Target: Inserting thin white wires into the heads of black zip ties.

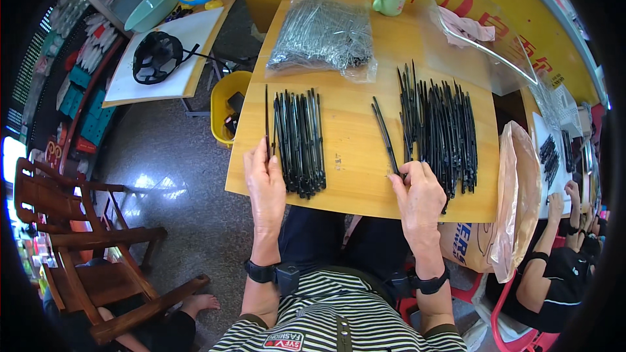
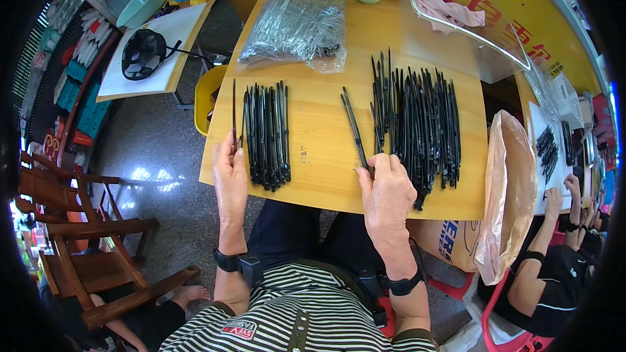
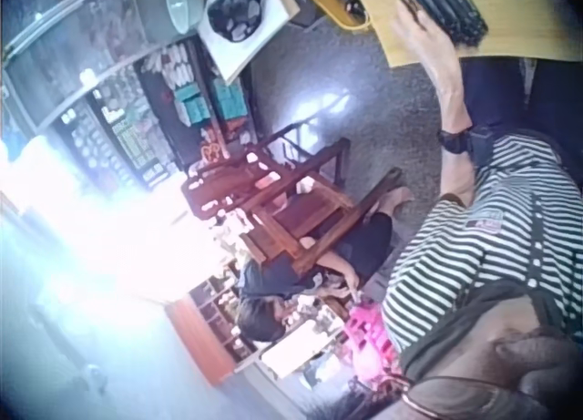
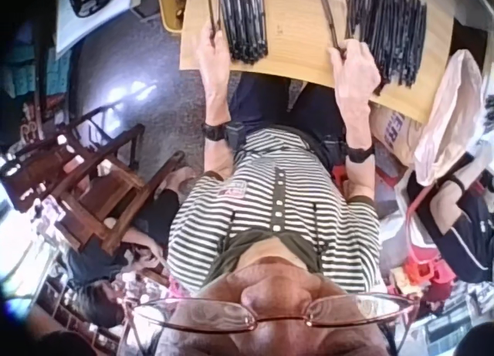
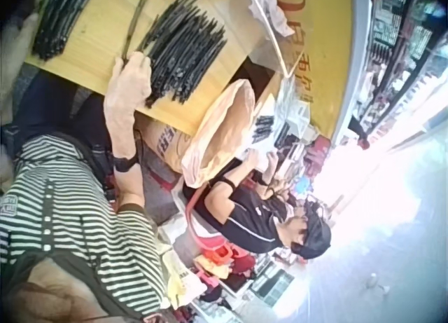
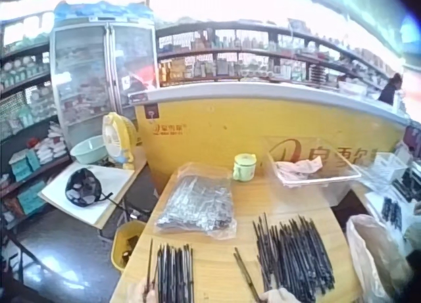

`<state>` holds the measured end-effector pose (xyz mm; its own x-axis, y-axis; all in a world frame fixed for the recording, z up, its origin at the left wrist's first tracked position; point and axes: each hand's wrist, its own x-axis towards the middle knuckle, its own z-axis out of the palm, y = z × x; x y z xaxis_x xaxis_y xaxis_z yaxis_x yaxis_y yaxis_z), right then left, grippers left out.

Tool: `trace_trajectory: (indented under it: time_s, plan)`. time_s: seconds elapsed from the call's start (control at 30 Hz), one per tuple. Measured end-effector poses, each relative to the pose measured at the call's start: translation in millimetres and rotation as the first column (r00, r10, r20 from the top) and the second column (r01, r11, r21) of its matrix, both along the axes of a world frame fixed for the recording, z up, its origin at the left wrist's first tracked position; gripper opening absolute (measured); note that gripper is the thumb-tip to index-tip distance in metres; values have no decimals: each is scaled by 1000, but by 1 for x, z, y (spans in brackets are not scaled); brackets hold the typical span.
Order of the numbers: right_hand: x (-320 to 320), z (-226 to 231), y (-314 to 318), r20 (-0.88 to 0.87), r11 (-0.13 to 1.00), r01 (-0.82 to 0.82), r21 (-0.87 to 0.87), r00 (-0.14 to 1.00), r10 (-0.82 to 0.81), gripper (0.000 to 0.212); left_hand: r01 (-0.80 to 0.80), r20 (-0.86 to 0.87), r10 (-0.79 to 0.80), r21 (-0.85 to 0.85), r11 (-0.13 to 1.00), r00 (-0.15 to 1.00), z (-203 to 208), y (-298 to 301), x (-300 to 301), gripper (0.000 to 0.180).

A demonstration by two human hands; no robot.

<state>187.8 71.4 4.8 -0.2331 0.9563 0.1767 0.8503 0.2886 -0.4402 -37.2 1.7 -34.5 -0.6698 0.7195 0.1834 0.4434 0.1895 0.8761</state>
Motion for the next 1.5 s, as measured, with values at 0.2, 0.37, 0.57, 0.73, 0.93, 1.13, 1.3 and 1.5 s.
trace_trajectory:
  time_s: [0.2, 0.37, 0.57, 0.73, 0.93, 1.13, 1.3, 1.5]
  plan:
    - [-4, -6, 4, 43, 1000, 15, 9, 999, -15, 17, 63, -9, -64, -66, 996, 998, 9, 3, 14, 36]
    - [-3, -5, 6, -21, 1000, 6, -28, 1000, -6, 17, 49, -115, -57, -76, 996, 992, 13, -2, 12, 38]
    - [7, 9, 2, -319, 968, -31, -251, 946, -53, 15, 254, 196, -284, 165, 953, 939, 44, 0, 53, 32]
    - [13, 20, -8, -663, 801, -291, -524, 729, -169, 16, 473, 673, -486, 223, 852, 557, 32, -1, 98, 31]
    - [17, 32, -18, -689, 845, -295, -446, 716, -113, 12, 447, 850, -461, 318, 836, 257, 37, 1, 113, 34]
    - [9, 30, -28, -733, 942, -243, -231, 680, -4, 9, 397, 898, -431, 365, 842, 89, 34, -1, 111, 29]
    - [5, 41, -28, -607, 950, -312, -25, 760, 234, 13, 323, 895, -445, 411, 853, 36, 32, 0, 104, 29]
    - [-6, 49, -8, -507, 829, -559, -10, 718, 478, 12, 335, 897, -413, 345, 877, 157, 35, 7, 96, 32]
